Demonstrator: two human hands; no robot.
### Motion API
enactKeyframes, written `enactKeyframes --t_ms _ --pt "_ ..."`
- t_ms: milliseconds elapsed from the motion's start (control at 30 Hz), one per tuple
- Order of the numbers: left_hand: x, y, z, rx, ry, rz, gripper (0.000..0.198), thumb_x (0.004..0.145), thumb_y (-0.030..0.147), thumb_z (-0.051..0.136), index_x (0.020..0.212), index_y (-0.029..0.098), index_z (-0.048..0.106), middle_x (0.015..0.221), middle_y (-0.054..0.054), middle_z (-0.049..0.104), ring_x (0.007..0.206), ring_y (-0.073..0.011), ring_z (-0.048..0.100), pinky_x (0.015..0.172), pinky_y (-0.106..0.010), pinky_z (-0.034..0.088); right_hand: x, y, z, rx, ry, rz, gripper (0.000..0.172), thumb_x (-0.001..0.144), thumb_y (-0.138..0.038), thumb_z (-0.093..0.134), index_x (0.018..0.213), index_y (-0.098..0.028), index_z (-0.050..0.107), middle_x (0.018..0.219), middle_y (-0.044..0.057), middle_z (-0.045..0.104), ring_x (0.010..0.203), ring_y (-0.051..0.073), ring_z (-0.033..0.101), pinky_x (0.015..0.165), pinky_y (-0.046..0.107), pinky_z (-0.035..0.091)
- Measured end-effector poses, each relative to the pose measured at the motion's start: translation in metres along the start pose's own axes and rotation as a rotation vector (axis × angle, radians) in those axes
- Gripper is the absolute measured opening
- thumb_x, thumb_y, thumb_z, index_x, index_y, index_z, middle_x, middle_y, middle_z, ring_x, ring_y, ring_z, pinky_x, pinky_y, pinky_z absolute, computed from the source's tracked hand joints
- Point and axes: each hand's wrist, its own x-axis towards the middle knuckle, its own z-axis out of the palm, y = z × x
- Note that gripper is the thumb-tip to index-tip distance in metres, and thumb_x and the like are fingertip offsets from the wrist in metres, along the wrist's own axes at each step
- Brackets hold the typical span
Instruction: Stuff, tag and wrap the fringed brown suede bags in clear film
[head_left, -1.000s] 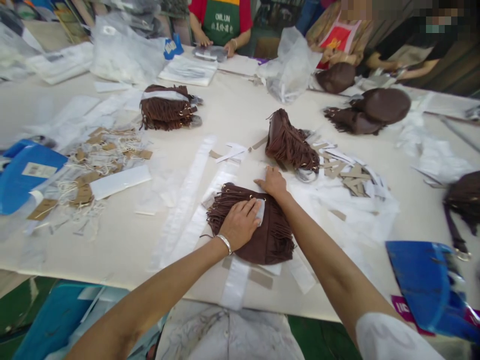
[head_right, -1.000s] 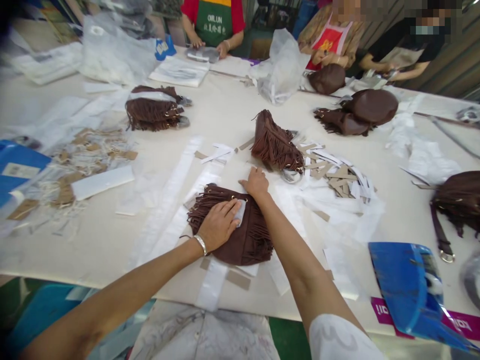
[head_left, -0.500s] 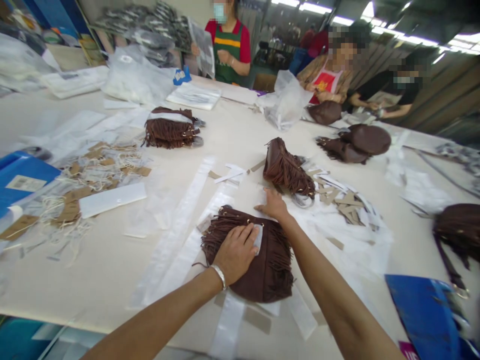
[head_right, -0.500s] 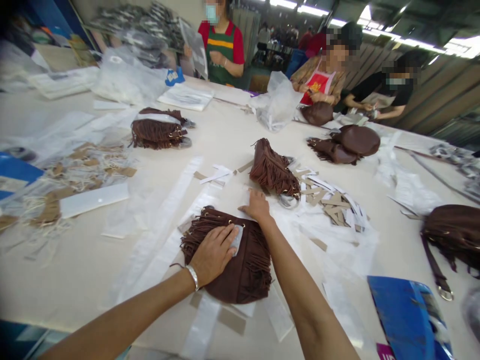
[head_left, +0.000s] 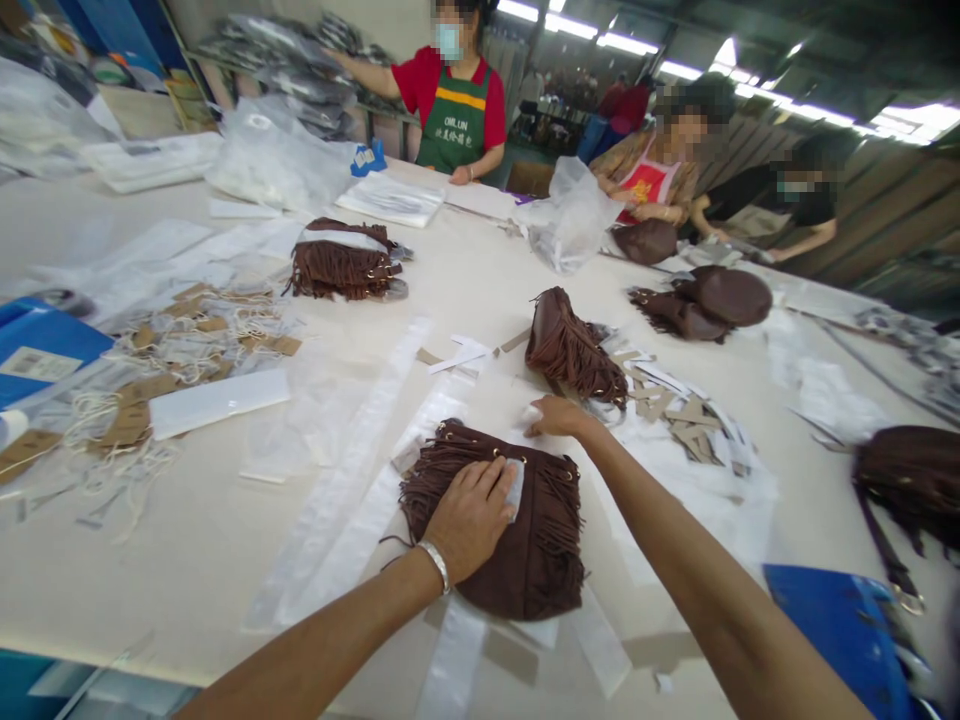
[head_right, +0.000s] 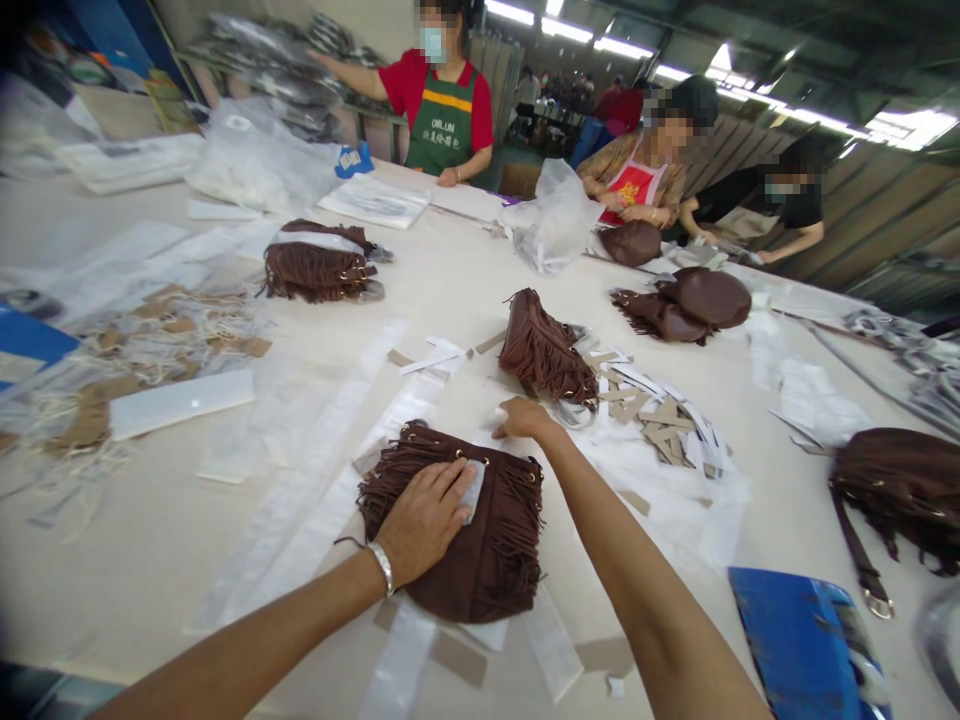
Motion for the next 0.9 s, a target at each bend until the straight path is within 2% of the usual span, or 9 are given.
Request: enactKeyframes --t_ms 133,200,533,700,800,900 --pt "0.000 0.000 0.001 0.002 -0.003 0.006 0.051 0.097 0.033 0.041 0.145 0.019 0.035 0.145 -0.011 0.044 0.130 -0.0255 0.042 0.111 -0.044 0.031 -0.013 -0.007 0.002 0.002 0.008 -0.097 0.032 0.077 -0.040 0.071 0.103 -0.020 0.067 0.101 0.007 0.070 0.093 0.021 0.063 0.073 0.023 0.040" --pt "0.000 0.000 0.001 0.006 -0.007 0.009 0.050 0.097 0.033 0.041 0.144 0.018 0.035 0.145 -0.012 0.044 0.130 -0.0256 0.043 0.112 -0.044 0.031 -0.016 -0.013 0.004 0.019 0.027 -0.123 0.026 0.082 -0.036 0.066 0.102 -0.020 0.066 0.094 0.005 0.071 0.089 0.019 0.063 0.070 0.022 0.037" --pt "0.005 -0.003 -0.002 0.074 -0.058 0.001 0.051 0.097 0.035 0.041 0.144 0.017 0.036 0.145 -0.011 0.044 0.128 -0.0257 0.042 0.112 -0.043 0.031 -0.006 -0.029 0.020 0.092 0.149 -0.146 0.025 0.087 -0.035 0.060 0.104 -0.018 0.061 0.095 0.008 0.071 0.085 0.019 0.061 0.069 0.024 0.034" --pt "0.007 -0.004 0.003 0.112 -0.052 -0.016 0.050 0.098 0.037 0.038 0.144 0.018 0.036 0.143 -0.011 0.047 0.127 -0.0260 0.043 0.109 -0.043 0.032 -0.010 -0.030 0.017 0.087 0.239 -0.051 0.023 0.088 -0.031 0.058 0.105 -0.017 0.060 0.099 0.010 0.069 0.088 0.021 0.060 0.070 0.026 0.036" --pt "0.007 -0.002 0.004 0.133 -0.048 -0.006 0.049 0.098 0.037 0.037 0.143 0.017 0.037 0.141 -0.012 0.048 0.126 -0.0262 0.043 0.108 -0.043 0.033 -0.027 -0.025 -0.001 0.068 0.369 0.072 0.027 0.093 -0.021 0.044 0.116 -0.011 0.054 0.112 0.018 0.063 0.095 0.025 0.058 0.075 0.031 0.038" --pt "0.005 -0.002 0.004 0.150 -0.035 -0.003 0.050 0.098 0.037 0.036 0.144 0.017 0.036 0.141 -0.012 0.048 0.125 -0.0263 0.044 0.106 -0.043 0.034 -0.077 -0.031 -0.019 0.061 0.591 0.055 0.028 0.095 -0.018 0.039 0.118 -0.010 0.053 0.115 0.018 0.059 0.102 0.026 0.054 0.080 0.033 0.039"
